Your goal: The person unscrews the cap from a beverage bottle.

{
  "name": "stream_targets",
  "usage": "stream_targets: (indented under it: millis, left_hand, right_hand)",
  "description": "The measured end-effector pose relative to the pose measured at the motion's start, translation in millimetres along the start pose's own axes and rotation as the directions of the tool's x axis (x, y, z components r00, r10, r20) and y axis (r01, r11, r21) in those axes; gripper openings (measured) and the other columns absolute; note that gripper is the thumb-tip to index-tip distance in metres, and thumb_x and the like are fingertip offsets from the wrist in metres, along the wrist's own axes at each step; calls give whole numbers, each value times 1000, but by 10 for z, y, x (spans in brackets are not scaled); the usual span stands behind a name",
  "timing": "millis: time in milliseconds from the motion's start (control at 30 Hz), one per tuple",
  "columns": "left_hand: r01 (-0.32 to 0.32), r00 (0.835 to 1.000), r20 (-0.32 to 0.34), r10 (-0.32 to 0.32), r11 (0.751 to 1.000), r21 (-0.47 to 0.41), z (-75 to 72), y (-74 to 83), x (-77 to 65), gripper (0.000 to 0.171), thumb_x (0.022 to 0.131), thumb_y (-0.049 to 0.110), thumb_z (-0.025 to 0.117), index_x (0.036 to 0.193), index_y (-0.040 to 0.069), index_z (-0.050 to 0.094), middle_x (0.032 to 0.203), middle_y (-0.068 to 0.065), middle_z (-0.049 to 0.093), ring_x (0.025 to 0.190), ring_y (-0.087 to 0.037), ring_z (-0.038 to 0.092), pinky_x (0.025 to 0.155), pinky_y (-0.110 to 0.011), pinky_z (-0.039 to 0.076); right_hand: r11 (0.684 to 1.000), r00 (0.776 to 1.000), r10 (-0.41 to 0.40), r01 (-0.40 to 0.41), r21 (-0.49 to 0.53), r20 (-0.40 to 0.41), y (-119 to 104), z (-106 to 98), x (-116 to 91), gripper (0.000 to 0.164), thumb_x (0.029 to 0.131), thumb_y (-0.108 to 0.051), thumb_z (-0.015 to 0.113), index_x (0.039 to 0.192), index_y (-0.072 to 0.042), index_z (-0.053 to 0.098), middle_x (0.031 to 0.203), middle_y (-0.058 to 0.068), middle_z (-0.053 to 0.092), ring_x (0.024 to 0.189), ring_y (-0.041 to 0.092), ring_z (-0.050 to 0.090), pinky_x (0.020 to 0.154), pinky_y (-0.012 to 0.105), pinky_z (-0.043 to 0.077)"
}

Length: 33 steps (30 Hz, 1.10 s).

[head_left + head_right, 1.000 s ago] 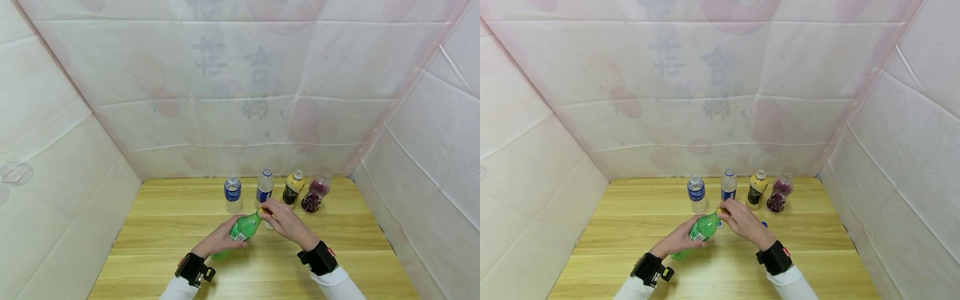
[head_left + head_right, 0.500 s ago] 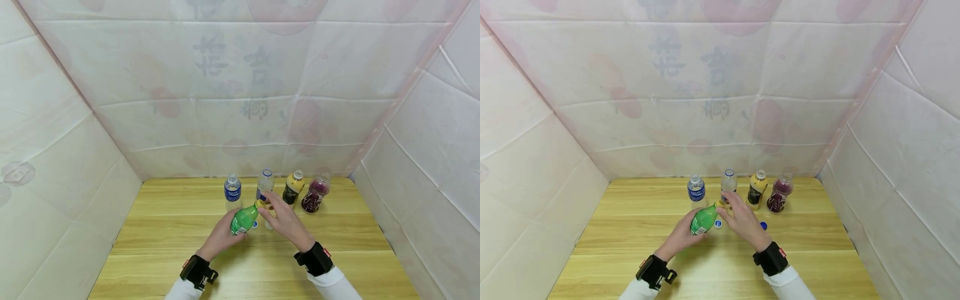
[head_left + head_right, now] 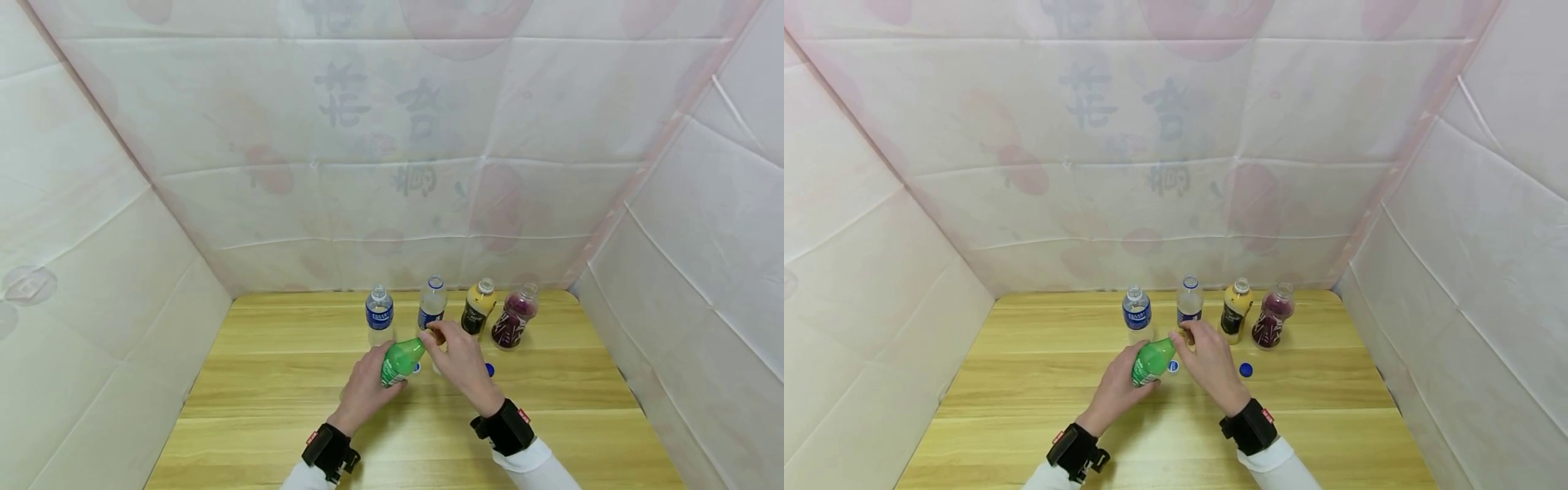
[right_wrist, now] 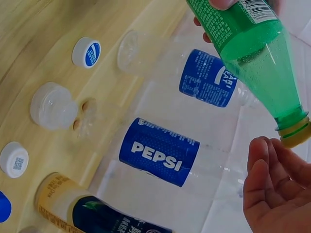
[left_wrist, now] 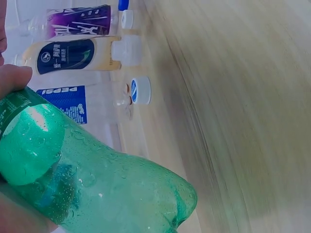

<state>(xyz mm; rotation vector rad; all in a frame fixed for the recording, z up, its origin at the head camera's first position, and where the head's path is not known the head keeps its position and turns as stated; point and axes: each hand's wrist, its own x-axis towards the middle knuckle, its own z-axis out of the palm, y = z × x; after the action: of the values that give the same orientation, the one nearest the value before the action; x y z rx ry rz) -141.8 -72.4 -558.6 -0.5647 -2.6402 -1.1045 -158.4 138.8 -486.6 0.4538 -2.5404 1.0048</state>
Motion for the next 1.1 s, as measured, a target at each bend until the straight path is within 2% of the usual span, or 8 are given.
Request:
stream_targets:
  millis: [167, 367, 833, 1100]
  left_hand:
    - [-1, 1000, -2, 1, 1000, 2, 13, 29, 3, 84, 75, 18, 93, 145, 2, 50, 123, -15, 66, 103, -27, 65, 88, -49, 56]
    - [24, 999, 31, -23, 998, -50, 17, 25, -2, 85, 77, 18, 92, 148, 4, 48, 126, -14, 65, 106, -27, 64, 90, -48, 56]
    - [62, 989, 145, -26, 968, -244, -39, 32, 37, 84, 79, 6, 88, 150, 2, 43, 133, -12, 61, 115, -27, 61, 98, -50, 53]
    - [78, 986, 164, -36, 964, -253, -42, 22, 36, 83, 81, 9, 88, 151, 4, 43, 133, -11, 60, 114, -26, 61, 97, -48, 54]
  right_hand:
    - [1000, 1000, 13, -13, -13, -2, -17, -11, 11, 23, 98, -28, 74, 104, -6, 73, 81, -4, 57, 68, 9, 52, 57, 23, 44]
    - [999, 998, -52, 52, 1, 24, -6, -33, 19, 19, 100, -27, 71, 99, -8, 71, 75, -8, 52, 63, 6, 46, 52, 21, 41]
    - [982, 977, -189, 186, 36, 103, 34, -119, 44, 17, 101, -17, 68, 112, -4, 66, 93, -1, 61, 77, 9, 54, 64, 24, 51]
    - [976, 961, -217, 209, 66, 173, 33, -185, 72, 21, 103, -17, 65, 118, -3, 67, 103, 1, 65, 84, 10, 57, 70, 27, 54]
